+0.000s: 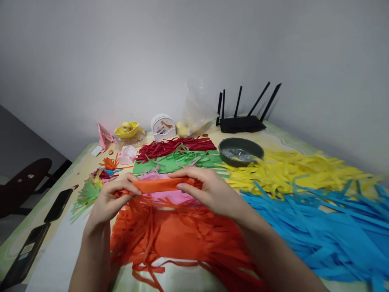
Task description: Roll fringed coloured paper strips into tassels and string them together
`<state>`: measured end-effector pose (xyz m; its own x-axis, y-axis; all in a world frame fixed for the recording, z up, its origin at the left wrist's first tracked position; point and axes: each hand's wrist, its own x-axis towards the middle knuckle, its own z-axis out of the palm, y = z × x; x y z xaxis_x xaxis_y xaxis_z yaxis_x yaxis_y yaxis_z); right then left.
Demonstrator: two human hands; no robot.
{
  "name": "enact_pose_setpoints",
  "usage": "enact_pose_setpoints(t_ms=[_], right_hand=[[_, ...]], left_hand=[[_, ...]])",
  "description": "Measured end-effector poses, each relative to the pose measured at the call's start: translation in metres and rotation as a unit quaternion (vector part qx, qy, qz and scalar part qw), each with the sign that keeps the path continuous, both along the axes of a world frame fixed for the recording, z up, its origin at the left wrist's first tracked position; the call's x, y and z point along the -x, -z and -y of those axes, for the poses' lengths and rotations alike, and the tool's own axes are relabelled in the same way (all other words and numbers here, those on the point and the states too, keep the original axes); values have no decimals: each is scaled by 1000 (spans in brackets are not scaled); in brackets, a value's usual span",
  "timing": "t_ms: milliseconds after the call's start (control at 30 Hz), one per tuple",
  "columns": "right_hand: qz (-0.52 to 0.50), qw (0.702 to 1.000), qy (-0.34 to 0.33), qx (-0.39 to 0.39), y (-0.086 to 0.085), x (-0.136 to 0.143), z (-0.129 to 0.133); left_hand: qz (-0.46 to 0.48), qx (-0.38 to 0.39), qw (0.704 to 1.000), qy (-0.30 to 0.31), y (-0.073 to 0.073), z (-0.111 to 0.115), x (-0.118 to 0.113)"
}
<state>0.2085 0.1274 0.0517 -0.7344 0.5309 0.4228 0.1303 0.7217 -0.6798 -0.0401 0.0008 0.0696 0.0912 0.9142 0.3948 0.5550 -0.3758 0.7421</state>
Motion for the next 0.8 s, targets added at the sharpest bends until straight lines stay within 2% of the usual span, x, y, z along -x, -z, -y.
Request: enact_pose_setpoints(t_ms=[67,133,233,333,433,533,667,800], right_hand=[[0,1000,3,-20,1,1,1],[1,999,2,-39,3,2,2],[5,998,-5,-59,6,4,5],[5,998,-4,-57,6,4,8],[5,1000,20,-11,5,5,9],[-16,997,41,69,7,9,8],[-73,981,23,177,14,14,6],[-154,969,-16,195,17,18,5]], left_hand=[[-17,48,998,45,-4,3,1],[6,81,994,72,-6,3,0],[45,115,992,2,-3,-1,-6],[8,161,985,-52,4,-7,-14],[11,149,985,-80,7,-8,-18],[85,124,984,-98,6,-6,-19],[173,90,976,-97,8,-5,-18],[250,83,963,-60,14,-8,-15]])
